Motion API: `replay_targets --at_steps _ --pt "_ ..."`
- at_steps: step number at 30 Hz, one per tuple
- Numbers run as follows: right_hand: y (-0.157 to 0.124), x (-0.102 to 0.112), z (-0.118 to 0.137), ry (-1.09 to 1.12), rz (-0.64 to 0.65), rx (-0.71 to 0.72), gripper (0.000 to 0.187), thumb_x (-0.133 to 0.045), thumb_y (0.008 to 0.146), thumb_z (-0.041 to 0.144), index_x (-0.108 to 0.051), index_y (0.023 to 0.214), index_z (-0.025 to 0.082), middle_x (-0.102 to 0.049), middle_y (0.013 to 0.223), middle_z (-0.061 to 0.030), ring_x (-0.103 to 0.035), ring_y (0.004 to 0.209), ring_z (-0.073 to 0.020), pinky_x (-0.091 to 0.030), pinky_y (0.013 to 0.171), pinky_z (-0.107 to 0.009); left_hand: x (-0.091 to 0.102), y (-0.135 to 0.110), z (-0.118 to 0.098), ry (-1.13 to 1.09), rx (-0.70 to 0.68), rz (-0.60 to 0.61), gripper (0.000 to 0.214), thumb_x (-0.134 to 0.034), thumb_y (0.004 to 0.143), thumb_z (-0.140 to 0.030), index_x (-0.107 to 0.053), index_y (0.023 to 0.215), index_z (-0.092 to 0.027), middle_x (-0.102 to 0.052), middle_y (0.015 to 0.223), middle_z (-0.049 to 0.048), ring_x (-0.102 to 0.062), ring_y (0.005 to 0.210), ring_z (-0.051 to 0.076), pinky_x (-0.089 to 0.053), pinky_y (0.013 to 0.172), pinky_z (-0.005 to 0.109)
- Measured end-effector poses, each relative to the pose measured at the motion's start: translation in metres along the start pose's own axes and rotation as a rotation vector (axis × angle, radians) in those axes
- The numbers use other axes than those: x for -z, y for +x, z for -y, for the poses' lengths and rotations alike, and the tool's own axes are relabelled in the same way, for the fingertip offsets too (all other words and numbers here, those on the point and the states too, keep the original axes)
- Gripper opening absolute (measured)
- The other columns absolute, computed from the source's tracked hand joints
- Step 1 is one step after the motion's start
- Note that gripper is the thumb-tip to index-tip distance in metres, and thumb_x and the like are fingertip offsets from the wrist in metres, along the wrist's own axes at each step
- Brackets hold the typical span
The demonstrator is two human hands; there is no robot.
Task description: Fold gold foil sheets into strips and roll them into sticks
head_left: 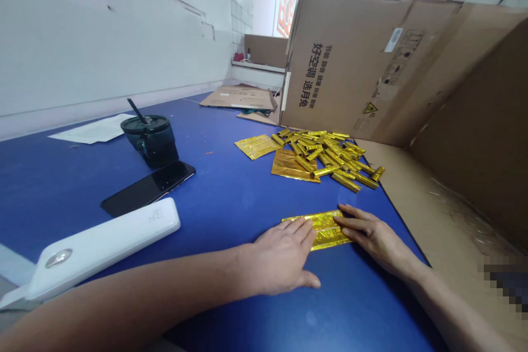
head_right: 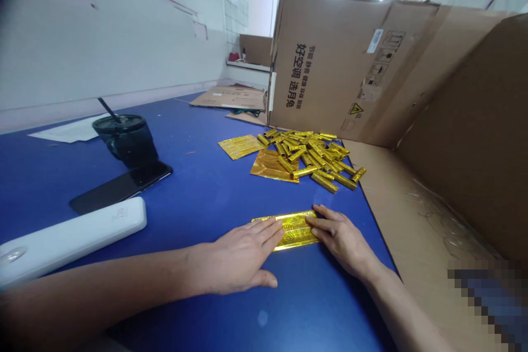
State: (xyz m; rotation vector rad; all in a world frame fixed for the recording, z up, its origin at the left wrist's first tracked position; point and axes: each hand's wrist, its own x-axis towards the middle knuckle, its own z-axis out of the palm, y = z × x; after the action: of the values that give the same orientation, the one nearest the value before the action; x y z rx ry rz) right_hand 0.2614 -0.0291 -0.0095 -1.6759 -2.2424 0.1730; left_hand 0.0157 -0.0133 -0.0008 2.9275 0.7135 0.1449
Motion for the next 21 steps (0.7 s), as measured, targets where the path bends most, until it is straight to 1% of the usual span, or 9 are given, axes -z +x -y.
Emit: replay_targets --at_steps 3,6,11,17,21 --pt "0.0 0.0 0.001 0.022 -0.01 -0.01 0.03 -0.044 0.081 0.029 -0.06 0.105 0.024 -0.048 0.124 -0.0063 -0.044 0.111 -0.0233 -0.036 0.093 -0.041 0.001 0.0 -0.001 0.002 0.002 0.014 0.073 -0.036 0.077 -0.058 -0.027 0.127 -0.007 -0.028 0.133 0.0161 -0.02 0.124 0.025 -0.02 0.099 0.036" --pt "0.001 0.001 0.001 0.043 -0.002 -0.026 0.03 -0.045 0.08 0.03 -0.06 0.106 0.024 -0.048 0.124 -0.0065 -0.044 0.112 -0.0234 -0.035 0.093 -0.042 0.003 -0.001 -0.002 -0.017 -0.002 0.025 0.079 -0.035 0.074 -0.062 -0.025 0.128 -0.006 -0.026 0.134 0.0175 -0.018 0.125 0.026 -0.019 0.099 0.037" --pt "0.002 0.001 -0.003 0.018 0.03 -0.068 0.035 -0.044 0.08 0.035 -0.056 0.11 0.024 -0.045 0.126 -0.0066 -0.037 0.117 -0.0238 -0.03 0.096 -0.044 0.001 -0.005 -0.006 -0.07 0.029 0.033 0.093 -0.03 0.068 -0.071 -0.019 0.13 -0.002 -0.014 0.136 0.0206 -0.008 0.126 0.028 -0.016 0.1 0.039" --pt "0.002 -0.003 -0.009 -0.028 0.067 -0.117 0.038 -0.041 0.082 0.038 -0.054 0.113 0.022 -0.04 0.13 -0.0091 -0.029 0.121 -0.0254 -0.025 0.096 -0.049 0.0 -0.009 -0.013 -0.121 0.058 0.057 0.099 -0.026 0.066 -0.074 -0.01 0.132 -0.001 -0.004 0.137 0.0207 0.003 0.126 0.028 -0.009 0.102 0.041" --pt "0.003 -0.005 -0.007 -0.041 0.056 -0.13 0.037 -0.039 0.083 0.036 -0.054 0.113 0.02 -0.04 0.129 -0.0114 -0.029 0.121 -0.0259 -0.024 0.096 -0.049 0.003 -0.014 -0.016 -0.196 0.049 0.089 0.099 -0.023 0.066 -0.075 -0.013 0.132 -0.003 -0.006 0.137 0.0189 0.0 0.127 0.028 -0.007 0.103 0.039"
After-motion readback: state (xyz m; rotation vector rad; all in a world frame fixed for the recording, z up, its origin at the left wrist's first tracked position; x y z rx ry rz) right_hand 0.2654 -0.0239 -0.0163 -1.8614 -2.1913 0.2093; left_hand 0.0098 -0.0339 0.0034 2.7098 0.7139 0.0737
